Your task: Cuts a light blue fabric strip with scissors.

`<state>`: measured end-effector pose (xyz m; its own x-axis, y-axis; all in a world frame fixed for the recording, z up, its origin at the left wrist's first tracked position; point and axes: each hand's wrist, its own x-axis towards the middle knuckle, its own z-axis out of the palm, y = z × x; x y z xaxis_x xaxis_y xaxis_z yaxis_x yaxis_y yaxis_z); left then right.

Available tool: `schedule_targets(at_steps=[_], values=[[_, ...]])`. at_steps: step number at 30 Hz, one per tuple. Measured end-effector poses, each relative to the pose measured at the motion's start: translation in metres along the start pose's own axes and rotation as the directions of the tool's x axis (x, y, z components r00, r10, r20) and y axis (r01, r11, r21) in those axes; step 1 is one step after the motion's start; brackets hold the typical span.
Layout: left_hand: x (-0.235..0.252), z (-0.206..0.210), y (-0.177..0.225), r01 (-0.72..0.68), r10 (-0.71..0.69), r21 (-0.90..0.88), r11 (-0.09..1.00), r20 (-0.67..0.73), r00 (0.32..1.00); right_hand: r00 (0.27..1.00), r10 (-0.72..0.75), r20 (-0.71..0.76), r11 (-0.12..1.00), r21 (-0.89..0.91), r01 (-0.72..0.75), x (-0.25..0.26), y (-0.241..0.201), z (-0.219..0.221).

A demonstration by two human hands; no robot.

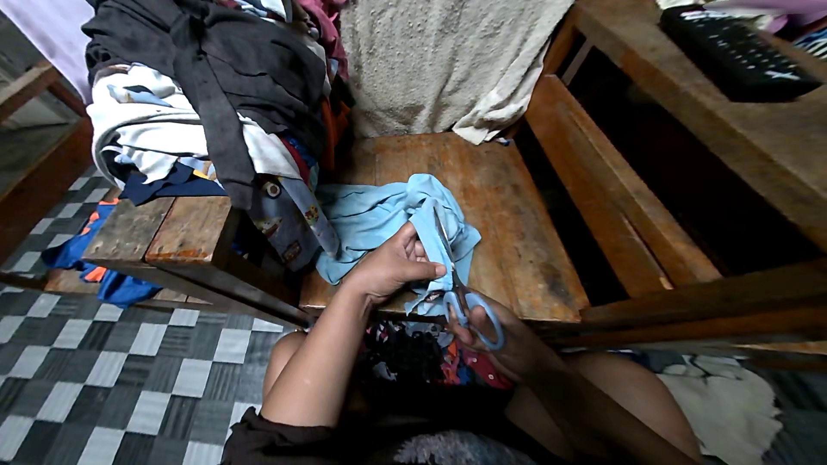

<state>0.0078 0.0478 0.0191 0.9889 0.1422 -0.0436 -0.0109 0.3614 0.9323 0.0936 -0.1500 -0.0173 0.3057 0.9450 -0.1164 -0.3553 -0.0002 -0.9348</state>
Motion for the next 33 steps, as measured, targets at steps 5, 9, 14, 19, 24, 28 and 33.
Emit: schedule_targets(at_steps=[5, 9, 14, 19, 24, 28, 33], values=[[-0.001, -0.001, 0.0, 0.002, -0.002, 0.026, 1.0, 0.014, 1.0, 1.0, 0.017, -0.025, 1.0, -0.014, -0.017, -0.001, -0.003, 0.0], [-0.002, 0.0, 0.002, 0.042, -0.046, 0.08, 0.996, 0.047, 0.998, 1.0, 0.02, 0.011, 0.999, -0.038, -0.02, 0.001, -0.005, -0.004], [-0.002, 0.0, 0.003, 0.071, -0.076, 0.112, 0.991, 0.045, 0.996, 1.0, 0.02, -0.02, 0.995, -0.101, -0.022, 0.001, -0.006, -0.005], [-0.003, 0.002, 0.005, 0.081, -0.084, 0.121, 0.989, 0.018, 0.996, 0.994, 0.069, -0.087, 0.981, -0.177, -0.084, -0.001, -0.011, -0.002], [-0.001, 0.001, 0.003, 0.02, 0.002, 0.114, 0.993, -0.189, 0.982, 0.992, 0.099, -0.074, 0.984, -0.139, -0.108, -0.002, -0.011, -0.003], [0.007, 0.003, -0.001, -0.071, 0.013, -0.104, 0.992, -0.476, 0.879, 0.991, 0.123, -0.056, 0.983, -0.128, -0.129, -0.002, -0.011, -0.004], [0.007, 0.005, -0.007, -0.175, 0.02, -0.285, 0.942, -0.473, 0.881, 0.99, 0.136, -0.039, 0.986, -0.092, -0.139, -0.002, -0.011, -0.005]])
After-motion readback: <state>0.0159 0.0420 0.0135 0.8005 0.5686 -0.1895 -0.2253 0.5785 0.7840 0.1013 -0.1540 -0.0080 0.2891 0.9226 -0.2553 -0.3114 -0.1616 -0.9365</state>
